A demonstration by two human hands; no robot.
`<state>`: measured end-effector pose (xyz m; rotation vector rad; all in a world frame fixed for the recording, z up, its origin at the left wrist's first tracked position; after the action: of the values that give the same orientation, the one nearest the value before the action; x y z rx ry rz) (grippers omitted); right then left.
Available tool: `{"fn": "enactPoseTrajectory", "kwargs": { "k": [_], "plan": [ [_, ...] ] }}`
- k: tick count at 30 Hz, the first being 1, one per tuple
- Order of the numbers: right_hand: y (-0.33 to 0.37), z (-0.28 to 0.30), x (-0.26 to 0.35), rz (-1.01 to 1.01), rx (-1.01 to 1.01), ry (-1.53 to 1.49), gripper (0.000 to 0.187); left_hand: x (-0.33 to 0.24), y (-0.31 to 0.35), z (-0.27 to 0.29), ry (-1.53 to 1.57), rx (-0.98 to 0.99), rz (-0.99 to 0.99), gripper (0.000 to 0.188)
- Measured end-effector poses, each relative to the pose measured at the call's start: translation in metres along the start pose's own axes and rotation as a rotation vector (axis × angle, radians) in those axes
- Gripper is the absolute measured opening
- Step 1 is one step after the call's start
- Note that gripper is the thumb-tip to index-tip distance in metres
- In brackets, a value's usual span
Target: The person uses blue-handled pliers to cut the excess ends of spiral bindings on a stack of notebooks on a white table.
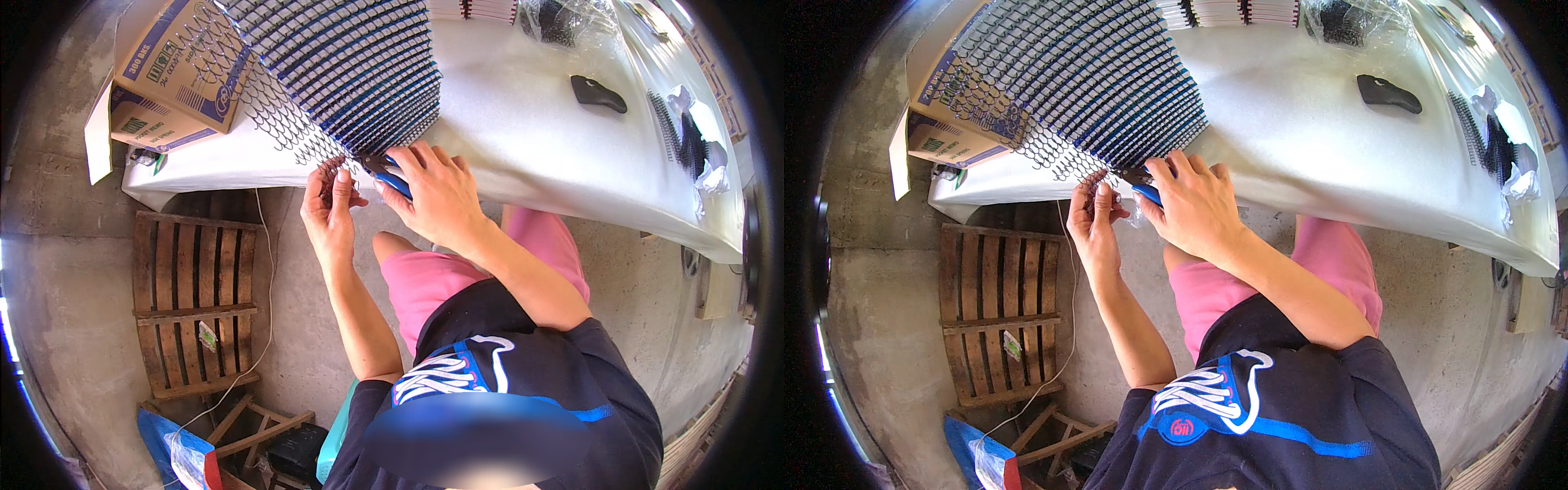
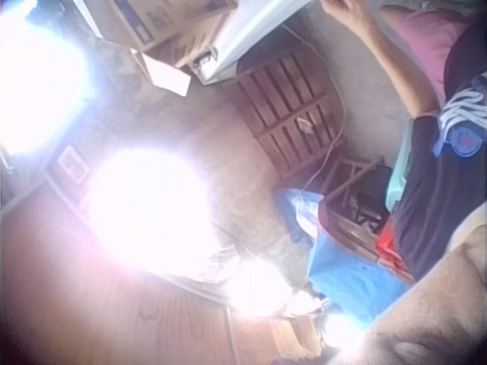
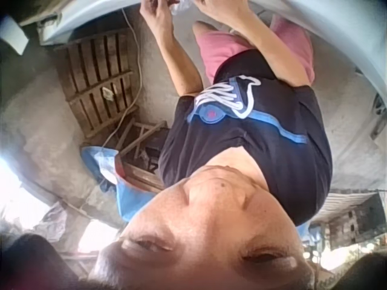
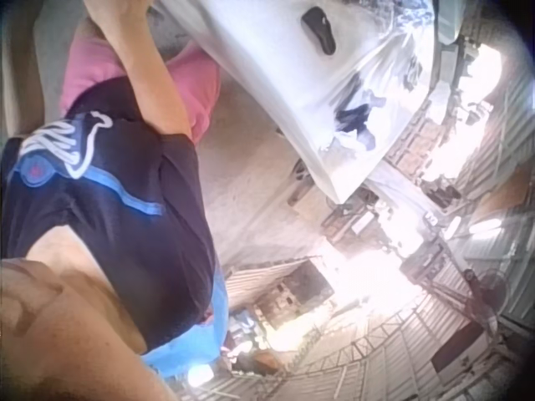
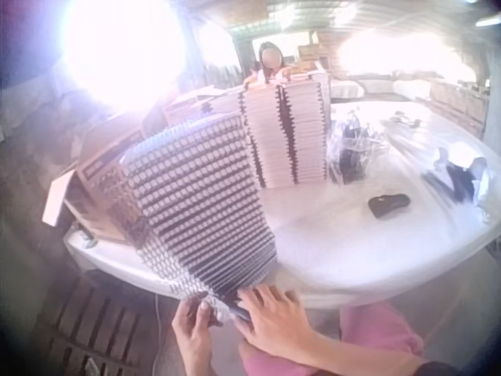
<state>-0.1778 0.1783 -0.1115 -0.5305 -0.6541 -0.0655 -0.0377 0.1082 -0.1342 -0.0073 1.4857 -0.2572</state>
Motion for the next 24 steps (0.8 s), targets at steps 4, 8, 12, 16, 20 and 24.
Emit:
{"fn": "enactPoseTrajectory", "kwargs": {
  "k": [4,8,12,16,20,24],
  "plan": [
    [-0.004,0.001,-0.001,-0.011,0.057,-0.043,0.036,-0.001,0.001,0.000,-0.036,-0.008,-0.017,0.027],
    [-0.008,0.002,-0.006,-0.006,0.112,-0.028,0.035,-0.003,0.002,0.001,-0.082,-0.005,-0.036,0.026],
    [-0.008,-0.003,-0.013,0.006,0.145,-0.048,0.040,0.003,0.005,-0.008,0.100,-0.054,-0.014,0.024],
    [-0.008,0.007,-0.005,-0.017,0.092,0.023,0.042,0.012,0.012,-0.020,0.423,-0.094,0.107,0.021],
    [-0.008,0.022,0.006,0.119,-0.091,0.119,0.045,0.026,0.005,-0.011,0.998,0.105,0.226,0.024],
    [-0.010,0.019,0.009,0.115,-0.077,0.147,0.047,0.018,0.005,-0.013,0.983,-0.091,0.377,0.038]
  ]
}}
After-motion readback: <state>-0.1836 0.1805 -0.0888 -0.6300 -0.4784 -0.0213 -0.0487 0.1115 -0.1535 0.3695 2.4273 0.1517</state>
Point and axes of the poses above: each hand's wrist, its own y-axis away from the middle knuckle, its own z-axis out of the back of the hand, x = y × z, the point moved 4 cm from there along -y, towards the middle knuckle, and after that the axes turned 9 degrees about -y, right-handed, at the moved point
